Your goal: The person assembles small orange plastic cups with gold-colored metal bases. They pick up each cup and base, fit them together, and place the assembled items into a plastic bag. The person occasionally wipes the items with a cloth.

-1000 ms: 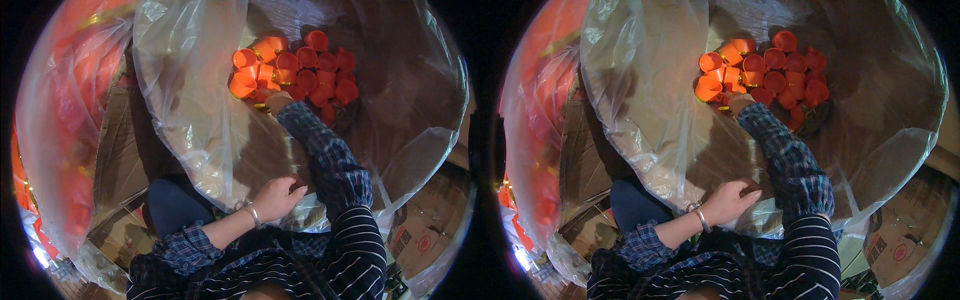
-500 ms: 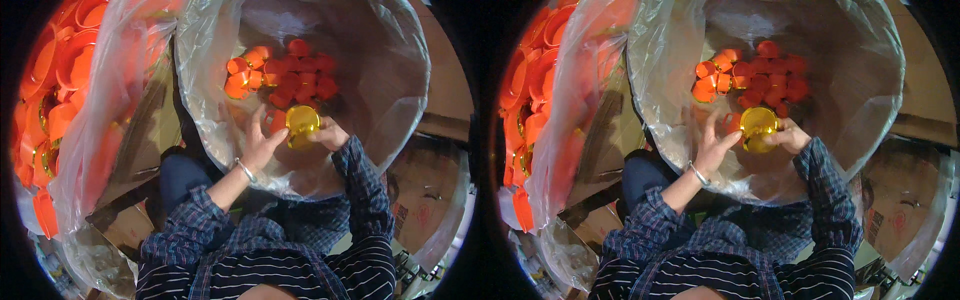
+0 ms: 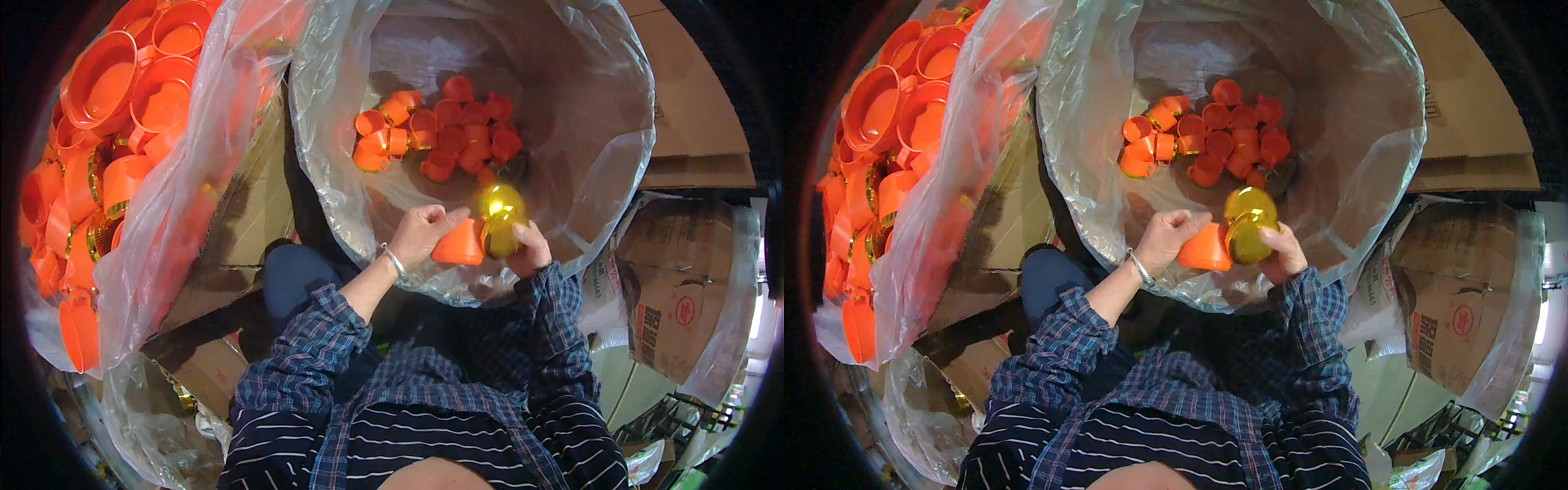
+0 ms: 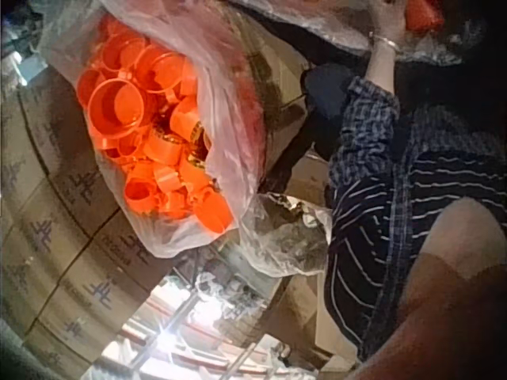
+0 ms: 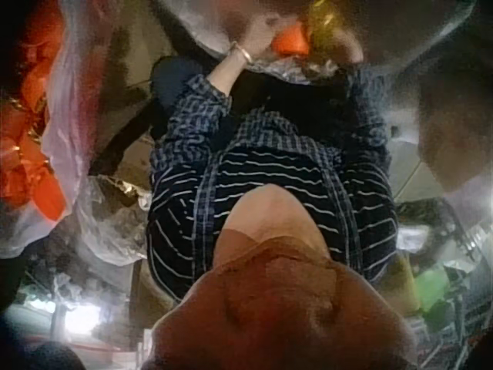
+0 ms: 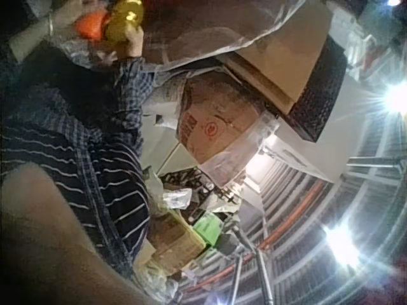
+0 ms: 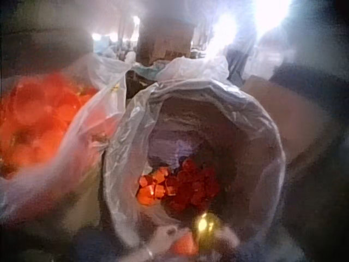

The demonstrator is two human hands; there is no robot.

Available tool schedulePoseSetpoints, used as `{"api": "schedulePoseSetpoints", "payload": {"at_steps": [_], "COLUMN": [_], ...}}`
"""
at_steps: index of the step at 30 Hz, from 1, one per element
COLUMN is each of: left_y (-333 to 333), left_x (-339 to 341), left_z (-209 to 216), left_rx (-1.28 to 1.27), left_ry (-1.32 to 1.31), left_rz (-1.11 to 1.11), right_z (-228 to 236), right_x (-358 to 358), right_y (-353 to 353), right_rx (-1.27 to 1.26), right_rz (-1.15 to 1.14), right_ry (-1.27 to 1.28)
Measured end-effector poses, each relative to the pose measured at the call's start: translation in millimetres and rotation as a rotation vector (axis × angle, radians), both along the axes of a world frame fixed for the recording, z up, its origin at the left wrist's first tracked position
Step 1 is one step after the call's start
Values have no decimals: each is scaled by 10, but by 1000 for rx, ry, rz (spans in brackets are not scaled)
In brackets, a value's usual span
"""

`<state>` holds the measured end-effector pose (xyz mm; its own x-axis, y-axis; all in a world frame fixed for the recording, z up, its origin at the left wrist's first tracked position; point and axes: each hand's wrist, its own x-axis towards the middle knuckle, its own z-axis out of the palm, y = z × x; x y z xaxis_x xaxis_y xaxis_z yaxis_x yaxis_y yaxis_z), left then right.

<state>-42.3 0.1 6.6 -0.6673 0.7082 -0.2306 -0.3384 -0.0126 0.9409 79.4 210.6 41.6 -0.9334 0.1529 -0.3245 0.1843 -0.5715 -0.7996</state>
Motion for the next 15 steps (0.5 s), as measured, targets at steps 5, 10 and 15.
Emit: {"api": "schedulePoseSetpoints", "payload": {"at_steps": [5, 10, 15], "left_y": [-75, -50, -42], "left_x": [-52, 11, -9], "left_z": [161, 240, 199], "left_rx": [233, 314, 252], "left_ry": [-325, -367, -426], "left_rz": [-56, -134, -228], "right_z": [247, 569, 399], "right_x": [-44, -244, -446], "right_y": [62, 171, 83], "right_rx": [186, 617, 547], "right_rz": [-27, 604, 558], "right_ry": [6, -37, -97]}}
